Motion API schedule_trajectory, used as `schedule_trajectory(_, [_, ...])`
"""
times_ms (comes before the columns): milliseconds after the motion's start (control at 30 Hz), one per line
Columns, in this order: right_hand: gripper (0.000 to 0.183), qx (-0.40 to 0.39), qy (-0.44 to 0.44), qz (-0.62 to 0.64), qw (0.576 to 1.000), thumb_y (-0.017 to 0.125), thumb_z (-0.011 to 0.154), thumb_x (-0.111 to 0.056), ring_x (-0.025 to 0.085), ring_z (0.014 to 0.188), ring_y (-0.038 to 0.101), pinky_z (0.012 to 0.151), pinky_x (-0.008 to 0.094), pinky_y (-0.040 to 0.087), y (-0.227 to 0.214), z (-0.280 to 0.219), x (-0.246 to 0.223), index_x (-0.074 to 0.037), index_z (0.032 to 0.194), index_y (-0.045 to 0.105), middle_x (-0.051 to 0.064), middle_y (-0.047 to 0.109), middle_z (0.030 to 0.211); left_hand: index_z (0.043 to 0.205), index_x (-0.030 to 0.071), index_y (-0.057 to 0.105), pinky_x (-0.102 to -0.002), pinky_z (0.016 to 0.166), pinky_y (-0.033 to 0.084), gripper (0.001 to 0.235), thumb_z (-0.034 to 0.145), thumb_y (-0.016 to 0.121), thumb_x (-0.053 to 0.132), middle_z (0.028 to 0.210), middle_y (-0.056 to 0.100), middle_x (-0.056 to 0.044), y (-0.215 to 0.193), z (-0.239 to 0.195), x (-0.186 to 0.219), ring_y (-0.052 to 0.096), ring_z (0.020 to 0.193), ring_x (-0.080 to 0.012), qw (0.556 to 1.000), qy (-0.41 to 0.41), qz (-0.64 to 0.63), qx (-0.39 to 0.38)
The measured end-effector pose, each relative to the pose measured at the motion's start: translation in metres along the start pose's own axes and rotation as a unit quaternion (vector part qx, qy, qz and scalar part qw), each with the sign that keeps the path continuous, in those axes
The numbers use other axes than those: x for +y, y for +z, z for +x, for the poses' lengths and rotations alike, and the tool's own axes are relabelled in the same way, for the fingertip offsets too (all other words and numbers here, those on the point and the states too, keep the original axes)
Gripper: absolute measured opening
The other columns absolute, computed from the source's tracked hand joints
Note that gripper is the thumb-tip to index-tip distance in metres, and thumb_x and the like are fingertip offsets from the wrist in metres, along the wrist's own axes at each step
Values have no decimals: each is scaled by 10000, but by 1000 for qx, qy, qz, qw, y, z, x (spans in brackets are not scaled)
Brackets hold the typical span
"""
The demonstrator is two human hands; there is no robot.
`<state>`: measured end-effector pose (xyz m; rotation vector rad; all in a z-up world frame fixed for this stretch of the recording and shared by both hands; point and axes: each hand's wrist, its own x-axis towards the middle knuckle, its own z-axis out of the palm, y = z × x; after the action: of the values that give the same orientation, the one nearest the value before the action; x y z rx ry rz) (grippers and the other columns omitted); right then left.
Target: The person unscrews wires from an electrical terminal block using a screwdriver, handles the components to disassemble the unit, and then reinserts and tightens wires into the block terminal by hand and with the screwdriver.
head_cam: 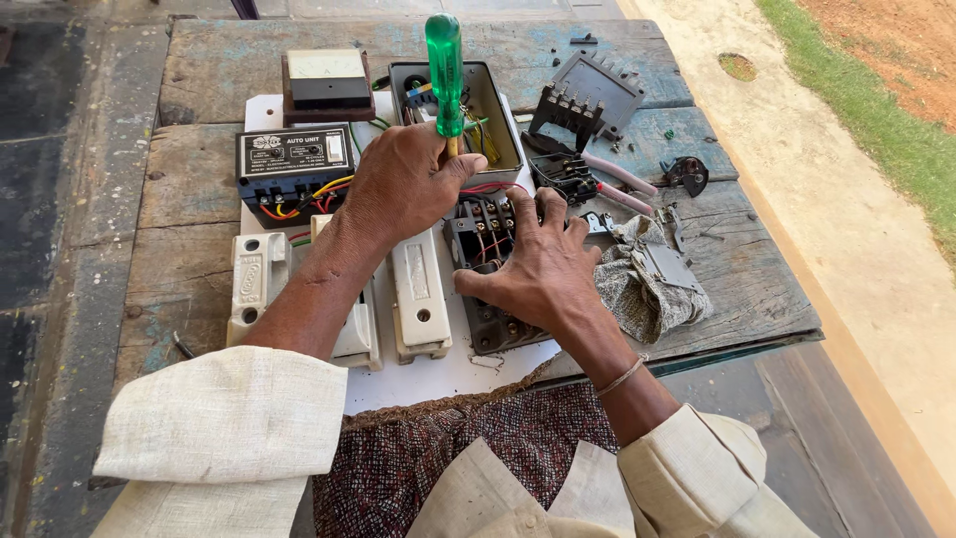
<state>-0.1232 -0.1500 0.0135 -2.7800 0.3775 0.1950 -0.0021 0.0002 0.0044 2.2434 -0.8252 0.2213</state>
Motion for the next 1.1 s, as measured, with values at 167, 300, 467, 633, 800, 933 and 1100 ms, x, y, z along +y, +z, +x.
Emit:
schedule_trajectory(167, [1179,41,-21,20,999,757,549,-642,443,1362,402,956,679,415,-10,-9,5,-216,1558,319,179,359,1508,774,66,668,-387,533,518,335,987,737,314,550,597,-48,-2,-1,-2,655,532,-175,999,8,-16,35])
schedule_trajectory(300, [1189,35,-14,56,998,776,519,-610,432,1355,404,963,663,421,-14,-14,3,-229,1551,326,171,376,1474,853,70,666,-357,508,517,289,1030,708,294,594,626,-37,-7,-1,-2,665,548,-155,991,47,-73,100])
schedule_trajectory(467, [1199,20,-31,192,981,784,517,-585,423,1303,504,1048,545,471,-31,2,35,-149,1543,344,211,456,1412,836,38,630,-370,522,479,320,1059,675,263,578,608,-77,-9,-4,-2,638,524,-178,985,31,-92,145])
schedule_trajectory(633, [1123,6,-39,231,972,754,570,-580,418,1318,507,1037,545,466,-64,2,75,-151,1547,404,211,448,1461,876,59,661,-359,508,483,287,1063,646,277,613,631,-56,-6,0,-3,647,538,-156,986,45,-101,126])
schedule_trajectory(800, [1155,-3,-16,264,964,745,525,-587,420,1290,537,992,558,533,-86,-5,92,-172,1533,361,183,438,1466,951,58,646,-331,575,519,308,1099,592,322,697,642,-28,-15,-2,9,652,650,-101,975,63,-173,120])
schedule_trajectory(933, [1182,75,-79,118,987,801,568,-614,429,1378,426,1055,583,432,-78,1,94,-140,1550,344,210,404,1431,1050,82,668,-320,593,446,284,1109,564,340,725,551,1,-13,-8,59,525,678,-99,956,67,-261,117])
schedule_trajectory(1100, [1184,97,-117,114,982,798,560,-625,400,1301,489,1050,558,455,-57,1,85,-130,1542,360,201,445,1351,938,61,603,-318,595,384,244,1071,583,264,699,427,-5,10,-34,111,435,674,-116,939,-76,-321,93])
